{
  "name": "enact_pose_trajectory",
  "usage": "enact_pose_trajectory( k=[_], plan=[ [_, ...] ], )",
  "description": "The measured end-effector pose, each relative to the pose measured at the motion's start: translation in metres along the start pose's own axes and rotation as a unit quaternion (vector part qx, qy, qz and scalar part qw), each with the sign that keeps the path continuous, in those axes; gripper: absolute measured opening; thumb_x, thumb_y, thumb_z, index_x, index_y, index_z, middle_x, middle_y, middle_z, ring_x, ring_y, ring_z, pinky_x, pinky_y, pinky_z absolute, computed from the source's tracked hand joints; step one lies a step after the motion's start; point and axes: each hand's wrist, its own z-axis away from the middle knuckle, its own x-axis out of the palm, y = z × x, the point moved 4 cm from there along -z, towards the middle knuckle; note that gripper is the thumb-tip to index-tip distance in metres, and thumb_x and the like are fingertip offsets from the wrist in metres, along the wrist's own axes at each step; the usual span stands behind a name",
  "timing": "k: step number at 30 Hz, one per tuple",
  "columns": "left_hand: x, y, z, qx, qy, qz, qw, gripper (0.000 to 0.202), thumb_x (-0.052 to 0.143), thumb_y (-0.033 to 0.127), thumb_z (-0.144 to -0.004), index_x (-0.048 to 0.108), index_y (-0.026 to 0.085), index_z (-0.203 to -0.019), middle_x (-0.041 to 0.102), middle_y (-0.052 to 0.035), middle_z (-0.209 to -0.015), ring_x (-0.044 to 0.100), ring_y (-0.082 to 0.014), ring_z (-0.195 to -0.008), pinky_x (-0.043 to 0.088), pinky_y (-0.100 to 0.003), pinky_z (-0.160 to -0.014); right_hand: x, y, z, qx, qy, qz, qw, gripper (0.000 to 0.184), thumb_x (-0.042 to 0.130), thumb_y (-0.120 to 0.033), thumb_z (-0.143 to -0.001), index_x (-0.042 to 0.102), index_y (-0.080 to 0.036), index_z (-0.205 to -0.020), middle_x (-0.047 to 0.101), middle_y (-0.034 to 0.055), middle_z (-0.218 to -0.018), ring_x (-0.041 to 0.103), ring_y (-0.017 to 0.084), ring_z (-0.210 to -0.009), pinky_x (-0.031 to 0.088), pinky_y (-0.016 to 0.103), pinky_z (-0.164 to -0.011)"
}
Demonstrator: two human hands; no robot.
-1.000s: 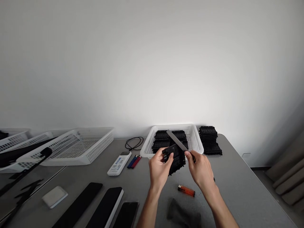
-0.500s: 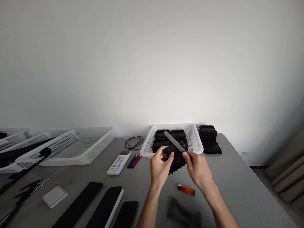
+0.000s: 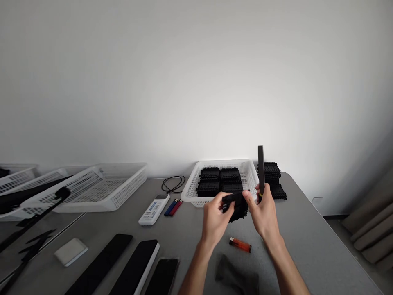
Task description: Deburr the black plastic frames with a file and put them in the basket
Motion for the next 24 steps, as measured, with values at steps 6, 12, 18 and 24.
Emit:
enact_pose_trajectory(
  k=[6, 12, 18, 24],
  plan=[
    [0.015, 0.007, 0.005, 0.053, -0.052, -0.058, 0.996, 0.014, 0.059, 0.022, -0.084, 0.07, 0.021, -0.092, 0.074, -0.0005, -0.082, 0.068, -0.0153, -0.072, 0.049, -0.022, -0.066, 0.006, 0.006, -0.005, 0.034, -0.02, -0.004, 0.999, 0.05, 0.065, -0.065, -0.073, 0.047, -0.023, -0.093, 0.057, 0.0046, -0.093, 0.056, 0.023, -0.082, 0.045, 0.033, -0.068],
    [0.008, 0.006, 0.003, 0.034, -0.041, -0.049, 0.997, 0.014, 0.06, 0.023, -0.082, 0.069, 0.02, -0.093, 0.072, -0.0003, -0.077, 0.067, -0.0157, -0.071, 0.048, -0.022, -0.064, 0.001, 0.009, -0.006, 0.046, -0.008, 0.006, 0.999, 0.049, 0.062, -0.064, -0.075, 0.048, -0.023, -0.095, 0.056, 0.005, -0.092, 0.055, 0.023, -0.081, 0.044, 0.032, -0.064],
    [0.007, 0.009, 0.005, 0.029, -0.039, -0.045, 0.998, 0.009, 0.059, 0.025, -0.082, 0.067, 0.019, -0.083, 0.066, 0.0013, -0.067, 0.064, -0.0148, -0.066, 0.046, -0.021, -0.06, 0.007, 0.001, -0.001, 0.008, -0.021, 0.021, 1.0, 0.048, 0.063, -0.065, -0.075, 0.048, -0.025, -0.095, 0.055, 0.0042, -0.095, 0.056, 0.022, -0.081, 0.045, 0.032, -0.065],
    [0.001, 0.0, 0.001, -0.007, -0.026, -0.005, 1.0, 0.012, 0.062, 0.025, -0.08, 0.066, 0.019, -0.089, 0.069, -0.0012, -0.075, 0.065, -0.0162, -0.072, 0.048, -0.023, -0.064, 0.003, 0.007, -0.004, 0.052, -0.027, 0.023, 0.998, 0.045, 0.058, -0.064, -0.08, 0.049, -0.024, -0.098, 0.054, 0.005, -0.094, 0.054, 0.021, -0.074, 0.044, 0.033, -0.063]
  ],
)
